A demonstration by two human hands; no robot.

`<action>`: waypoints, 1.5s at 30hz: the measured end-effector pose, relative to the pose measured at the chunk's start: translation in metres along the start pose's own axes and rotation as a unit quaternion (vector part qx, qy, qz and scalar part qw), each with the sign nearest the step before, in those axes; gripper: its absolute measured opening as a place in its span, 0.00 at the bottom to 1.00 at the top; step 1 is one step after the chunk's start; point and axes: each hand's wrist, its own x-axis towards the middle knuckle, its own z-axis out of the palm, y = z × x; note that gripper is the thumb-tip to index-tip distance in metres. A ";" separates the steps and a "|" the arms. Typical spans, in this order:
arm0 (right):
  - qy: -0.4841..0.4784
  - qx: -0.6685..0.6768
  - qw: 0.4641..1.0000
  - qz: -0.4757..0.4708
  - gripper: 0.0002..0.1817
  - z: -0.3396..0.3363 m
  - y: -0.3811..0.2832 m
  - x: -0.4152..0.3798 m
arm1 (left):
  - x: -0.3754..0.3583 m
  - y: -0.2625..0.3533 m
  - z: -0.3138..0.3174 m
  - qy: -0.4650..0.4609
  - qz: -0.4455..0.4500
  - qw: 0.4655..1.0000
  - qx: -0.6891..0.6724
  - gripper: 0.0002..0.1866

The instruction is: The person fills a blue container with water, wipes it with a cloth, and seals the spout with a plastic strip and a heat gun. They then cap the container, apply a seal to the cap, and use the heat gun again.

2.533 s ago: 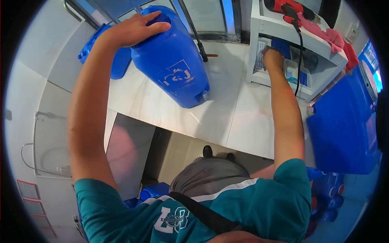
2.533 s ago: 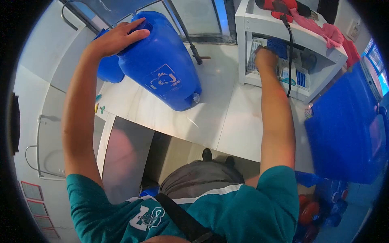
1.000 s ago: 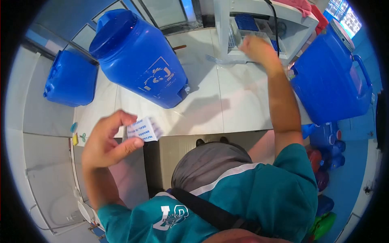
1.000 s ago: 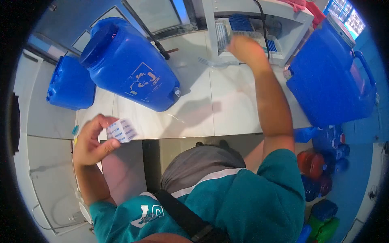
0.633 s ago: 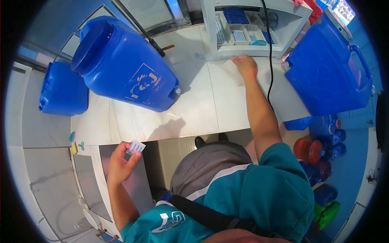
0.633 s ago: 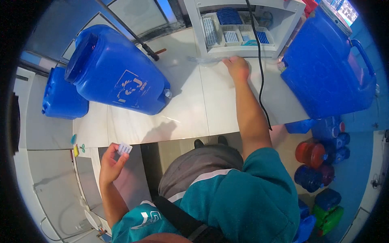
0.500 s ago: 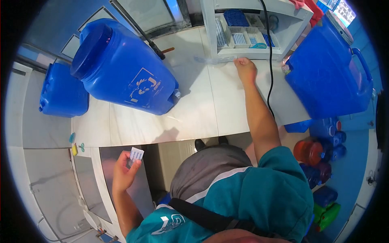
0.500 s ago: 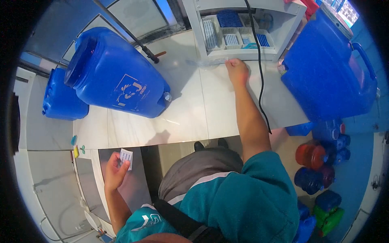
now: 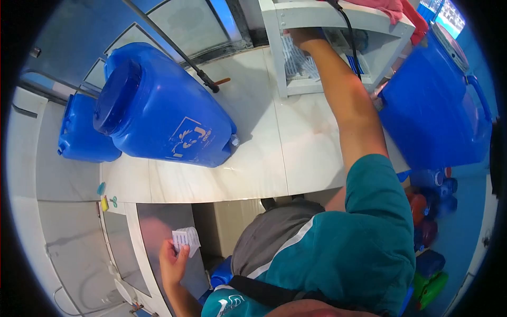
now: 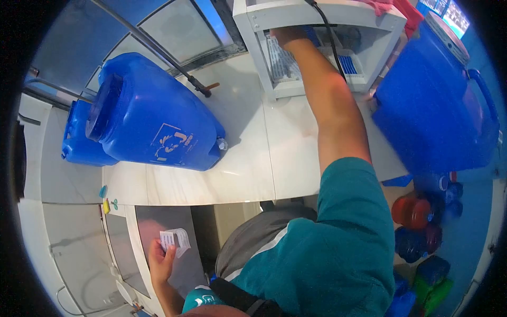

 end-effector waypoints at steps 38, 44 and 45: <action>-0.272 0.615 0.716 -0.187 0.11 -0.177 -0.272 -0.175 | 0.086 0.121 -0.015 -0.371 0.305 0.877 -0.035 0.34; -0.329 0.405 0.727 -0.446 0.15 -0.280 -0.307 -0.095 | 0.120 0.209 0.006 -0.266 0.460 0.803 -0.270 0.57; -0.301 0.365 0.751 -0.461 0.15 -0.294 -0.311 -0.082 | 0.117 0.219 -0.007 -0.336 0.379 0.827 -0.243 0.54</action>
